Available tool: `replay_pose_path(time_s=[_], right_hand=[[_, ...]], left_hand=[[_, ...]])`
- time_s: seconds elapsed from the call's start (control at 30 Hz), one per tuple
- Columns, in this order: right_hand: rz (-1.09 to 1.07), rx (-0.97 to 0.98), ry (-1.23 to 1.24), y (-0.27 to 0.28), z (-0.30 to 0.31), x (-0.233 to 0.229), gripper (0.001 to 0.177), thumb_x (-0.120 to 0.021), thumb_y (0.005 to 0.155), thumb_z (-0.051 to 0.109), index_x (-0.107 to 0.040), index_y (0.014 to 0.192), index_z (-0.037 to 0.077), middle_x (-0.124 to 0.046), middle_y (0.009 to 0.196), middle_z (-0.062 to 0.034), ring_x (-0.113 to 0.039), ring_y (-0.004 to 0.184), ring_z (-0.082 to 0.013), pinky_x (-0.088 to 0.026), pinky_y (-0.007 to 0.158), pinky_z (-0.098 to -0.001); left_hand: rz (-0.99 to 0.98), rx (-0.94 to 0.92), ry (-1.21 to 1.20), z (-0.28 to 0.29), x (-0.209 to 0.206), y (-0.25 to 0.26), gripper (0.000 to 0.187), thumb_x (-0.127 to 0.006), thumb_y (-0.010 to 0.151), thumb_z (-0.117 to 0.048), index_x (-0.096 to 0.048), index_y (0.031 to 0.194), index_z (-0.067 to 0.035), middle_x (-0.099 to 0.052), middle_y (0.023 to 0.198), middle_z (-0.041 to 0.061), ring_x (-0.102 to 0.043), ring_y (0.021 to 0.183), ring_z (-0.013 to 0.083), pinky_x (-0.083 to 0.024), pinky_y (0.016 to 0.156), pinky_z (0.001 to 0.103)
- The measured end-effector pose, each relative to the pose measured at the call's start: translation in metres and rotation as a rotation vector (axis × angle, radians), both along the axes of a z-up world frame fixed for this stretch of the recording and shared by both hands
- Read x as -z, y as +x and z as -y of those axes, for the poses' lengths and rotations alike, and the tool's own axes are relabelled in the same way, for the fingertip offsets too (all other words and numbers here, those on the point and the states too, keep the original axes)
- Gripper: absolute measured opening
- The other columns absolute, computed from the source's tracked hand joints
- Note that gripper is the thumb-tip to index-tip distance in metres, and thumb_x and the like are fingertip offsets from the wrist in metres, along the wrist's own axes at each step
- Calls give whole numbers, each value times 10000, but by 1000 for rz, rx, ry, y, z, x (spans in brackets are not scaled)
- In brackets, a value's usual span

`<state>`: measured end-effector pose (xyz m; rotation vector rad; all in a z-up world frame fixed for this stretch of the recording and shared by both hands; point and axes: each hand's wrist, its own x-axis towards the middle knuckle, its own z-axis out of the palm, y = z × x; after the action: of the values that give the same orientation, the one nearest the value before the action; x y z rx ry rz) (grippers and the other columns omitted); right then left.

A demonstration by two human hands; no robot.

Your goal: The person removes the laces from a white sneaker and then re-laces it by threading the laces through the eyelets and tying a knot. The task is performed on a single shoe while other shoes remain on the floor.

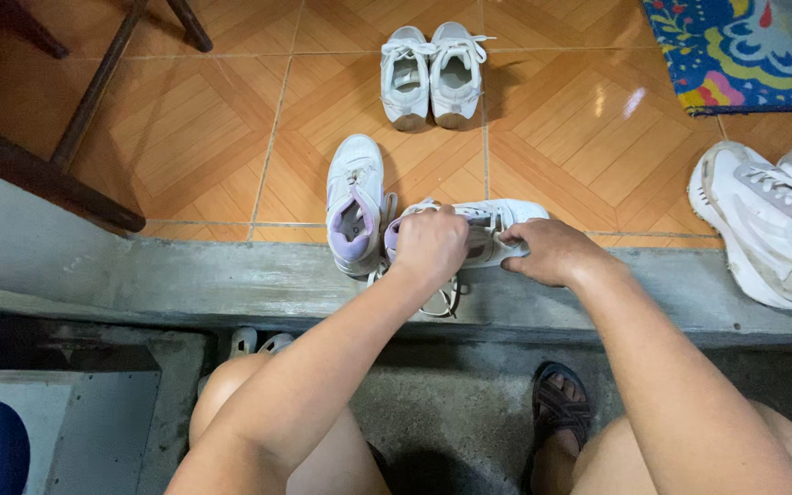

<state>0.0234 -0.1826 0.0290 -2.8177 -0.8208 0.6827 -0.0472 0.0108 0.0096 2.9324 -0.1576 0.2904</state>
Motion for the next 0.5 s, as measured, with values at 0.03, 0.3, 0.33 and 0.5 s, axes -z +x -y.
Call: replay_pose_path(time_s=[0.03,0.3,0.33,0.5], right_hand=[[0,-13,22,2,4,2,558,-781,814,378,-648,1326,199,-633,1358,-106,-584,1275,-292,-468,1072,-405],[-48,-24,75,8,9,9,527,-793,807,335,-667,1301,203,-631,1329,-117,-590,1255,-305,-474,1056,-404],[-41,-32,67,8,9,8,525,-793,810,339,-667,1300,201,-632,1327,-117,-590,1256,-306,-475,1057,-403],[-24,-41,61,8,3,6,514,-795,809,343,-672,1289,207,-648,1314,-111,-607,1235,-299,-487,1046,-402]], left_hand=[[53,12,11,0,3,-2,121,-738,765,-193,-754,804,-79,-713,911,124,-733,860,305,-579,721,447],[78,-17,-13,-4,20,7,108,-655,810,-122,-746,801,-66,-704,918,161,-736,834,310,-582,711,435],[60,-18,3,-4,21,8,109,-642,820,-106,-745,806,-70,-706,920,154,-737,847,308,-583,720,435],[88,-1,-5,0,21,7,124,-616,823,-76,-720,883,-49,-709,942,158,-738,848,308,-583,714,431]])
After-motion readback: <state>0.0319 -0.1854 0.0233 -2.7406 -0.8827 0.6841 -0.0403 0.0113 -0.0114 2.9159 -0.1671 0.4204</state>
